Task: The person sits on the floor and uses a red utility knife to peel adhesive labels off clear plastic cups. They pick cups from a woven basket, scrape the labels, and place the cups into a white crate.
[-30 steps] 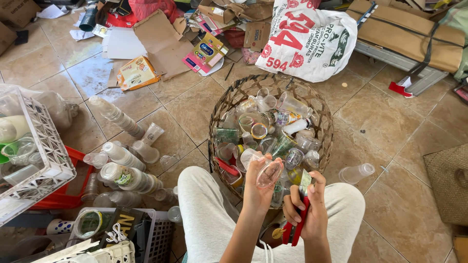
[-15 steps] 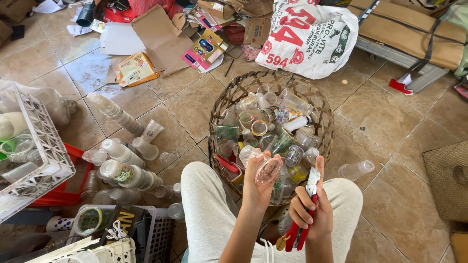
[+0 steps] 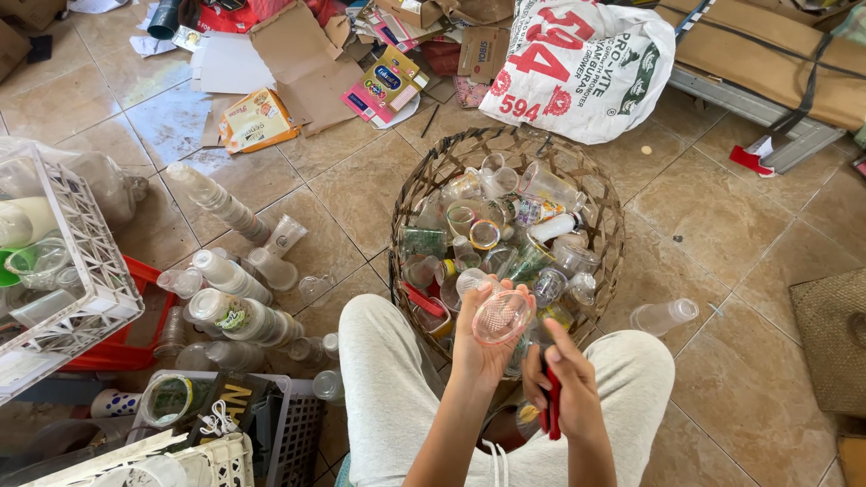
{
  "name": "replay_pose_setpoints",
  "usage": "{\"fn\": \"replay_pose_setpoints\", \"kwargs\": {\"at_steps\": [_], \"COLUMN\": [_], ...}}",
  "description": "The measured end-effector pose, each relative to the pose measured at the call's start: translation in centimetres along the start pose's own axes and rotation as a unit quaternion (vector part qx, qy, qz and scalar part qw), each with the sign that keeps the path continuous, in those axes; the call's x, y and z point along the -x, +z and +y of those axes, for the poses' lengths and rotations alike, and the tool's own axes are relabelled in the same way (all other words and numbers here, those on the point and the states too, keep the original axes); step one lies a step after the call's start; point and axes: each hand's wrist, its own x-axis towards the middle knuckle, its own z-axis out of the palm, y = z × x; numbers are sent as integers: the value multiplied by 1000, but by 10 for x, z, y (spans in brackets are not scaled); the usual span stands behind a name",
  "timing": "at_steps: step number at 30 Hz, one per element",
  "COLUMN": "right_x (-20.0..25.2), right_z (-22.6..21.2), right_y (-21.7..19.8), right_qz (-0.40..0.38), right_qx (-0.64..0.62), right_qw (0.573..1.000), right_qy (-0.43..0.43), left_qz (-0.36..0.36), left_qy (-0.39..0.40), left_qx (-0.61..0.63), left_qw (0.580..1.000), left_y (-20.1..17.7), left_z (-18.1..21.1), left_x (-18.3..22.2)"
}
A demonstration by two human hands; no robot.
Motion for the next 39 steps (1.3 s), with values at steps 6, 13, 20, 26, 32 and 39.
{"fn": "replay_pose_setpoints", "kwargs": {"at_steps": [6, 13, 20, 26, 32, 39], "right_x": [3, 6, -8, -12, -11, -15], "right_z": [1, -11, -24, -25, -19, -17], "right_y": [-16, -21, -1, 5, -7, -6], "right_qz": [104, 102, -9, 32, 70, 95], "right_qx": [376, 497, 517, 594, 634, 661], "right_qw": [920, 861, 852, 797, 758, 724], "right_qy": [46, 27, -75, -105, -137, -173], "left_qz": [7, -57, -95, -17, -41, -57], "left_qy": [-3, 40, 19, -1, -36, -75], "left_qx": [-2, 44, -17, -75, -122, -102], "left_qw": [1000, 997, 995, 997, 991, 990], "left_y": [9, -7, -12, 0, 8, 3], "left_z": [-1, -2, -10, -5, -5, -4], "left_x": [5, -3, -4, 0, 5, -2]}}
